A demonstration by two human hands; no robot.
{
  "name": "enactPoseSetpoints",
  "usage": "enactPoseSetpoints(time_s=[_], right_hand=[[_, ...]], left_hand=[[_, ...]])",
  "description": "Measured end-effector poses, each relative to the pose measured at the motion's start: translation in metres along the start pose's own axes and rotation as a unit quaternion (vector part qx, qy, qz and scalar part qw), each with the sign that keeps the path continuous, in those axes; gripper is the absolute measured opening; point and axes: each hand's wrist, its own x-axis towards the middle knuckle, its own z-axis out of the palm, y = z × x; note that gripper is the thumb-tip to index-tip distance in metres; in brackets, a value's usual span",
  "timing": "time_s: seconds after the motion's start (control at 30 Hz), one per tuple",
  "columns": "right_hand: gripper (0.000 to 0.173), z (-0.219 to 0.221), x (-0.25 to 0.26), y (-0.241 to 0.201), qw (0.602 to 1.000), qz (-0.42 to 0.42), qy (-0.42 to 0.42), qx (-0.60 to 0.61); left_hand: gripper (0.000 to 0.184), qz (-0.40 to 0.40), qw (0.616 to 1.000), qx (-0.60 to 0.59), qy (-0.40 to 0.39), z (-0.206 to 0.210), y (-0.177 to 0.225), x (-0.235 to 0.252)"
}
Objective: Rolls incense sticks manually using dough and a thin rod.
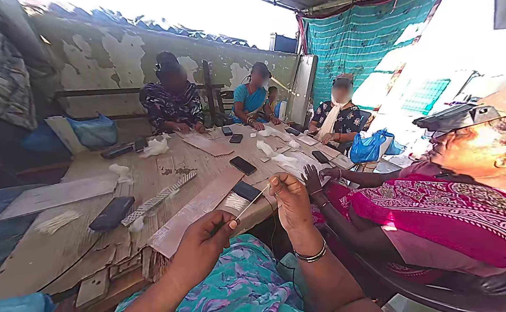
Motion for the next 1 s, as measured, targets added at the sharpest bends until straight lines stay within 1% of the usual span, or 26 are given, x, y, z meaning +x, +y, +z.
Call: enactPoseSetpoints(time_s=[0.03, 0.07, 0.1, 0.13, 0.17, 0.2, 0.23, 0.27, 0.3, 0.33, 0.43, 0.7, 0.83, 0.9, 0.97, 1.0], right_hand=[[0.013, -0.003, 0.004, 0.000, 0.997, -0.058, -0.004, -0.046], [0.008, -0.007, 0.007, 0.002, 0.978, -0.155, -0.027, -0.133], [0.004, -0.010, 0.011, 0.003, 0.926, -0.276, -0.061, -0.249], [0.011, -0.010, 0.014, 0.003, 0.851, -0.385, -0.097, -0.344], [0.015, -0.007, 0.016, 0.001, 0.770, -0.463, -0.142, -0.414], [0.016, -0.002, 0.015, -0.001, 0.704, -0.507, -0.193, -0.459], [0.017, 0.004, 0.014, -0.001, 0.653, -0.530, -0.234, -0.487], [0.017, 0.010, 0.013, 0.001, 0.621, -0.542, -0.265, -0.500], [0.016, 0.015, 0.014, 0.003, 0.601, -0.552, -0.285, -0.503], [0.017, 0.019, 0.015, 0.004, 0.591, -0.558, -0.296, -0.501], [0.019, 0.029, 0.019, 0.004, 0.587, -0.563, -0.316, -0.488], [0.017, 0.039, 0.023, 0.010, 0.574, -0.579, -0.325, -0.479], [0.018, 0.036, 0.026, 0.005, 0.568, -0.596, -0.303, -0.479], [0.016, 0.029, 0.035, 0.000, 0.559, -0.603, -0.290, -0.490], [0.017, 0.015, 0.060, -0.007, 0.542, -0.602, -0.259, -0.525], [0.017, 0.002, 0.079, -0.010, 0.537, -0.589, -0.230, -0.558]], left_hand=[[0.013, -0.003, 1.000, 0.009, 0.001, -0.003, -0.001, -0.001], [0.014, 0.001, 1.000, 0.030, 0.008, -0.008, -0.004, -0.003], [0.016, 0.013, 0.998, 0.067, 0.017, -0.013, -0.007, -0.004], [0.021, 0.034, 0.992, 0.117, 0.030, -0.019, -0.010, -0.004], [0.025, 0.061, 0.983, 0.166, 0.043, -0.025, -0.013, -0.004], [0.029, 0.086, 0.973, 0.207, 0.053, -0.030, -0.014, -0.004], [0.030, 0.103, 0.965, 0.235, 0.059, -0.036, -0.014, -0.005], [0.031, 0.113, 0.959, 0.253, 0.062, -0.040, -0.012, -0.006], [0.032, 0.121, 0.954, 0.266, 0.065, -0.043, -0.010, -0.007], [0.032, 0.132, 0.949, 0.277, 0.070, -0.046, -0.007, -0.008], [0.032, 0.157, 0.936, 0.303, 0.087, -0.053, -0.004, -0.011], [0.034, 0.173, 0.924, 0.326, 0.104, -0.060, -0.004, -0.018], [0.034, 0.180, 0.920, 0.333, 0.107, -0.061, -0.002, -0.016], [0.033, 0.183, 0.917, 0.336, 0.110, -0.062, 0.001, -0.014], [0.033, 0.182, 0.915, 0.341, 0.115, -0.066, 0.003, -0.013], [0.033, 0.179, 0.914, 0.345, 0.119, -0.068, 0.002, -0.014]])
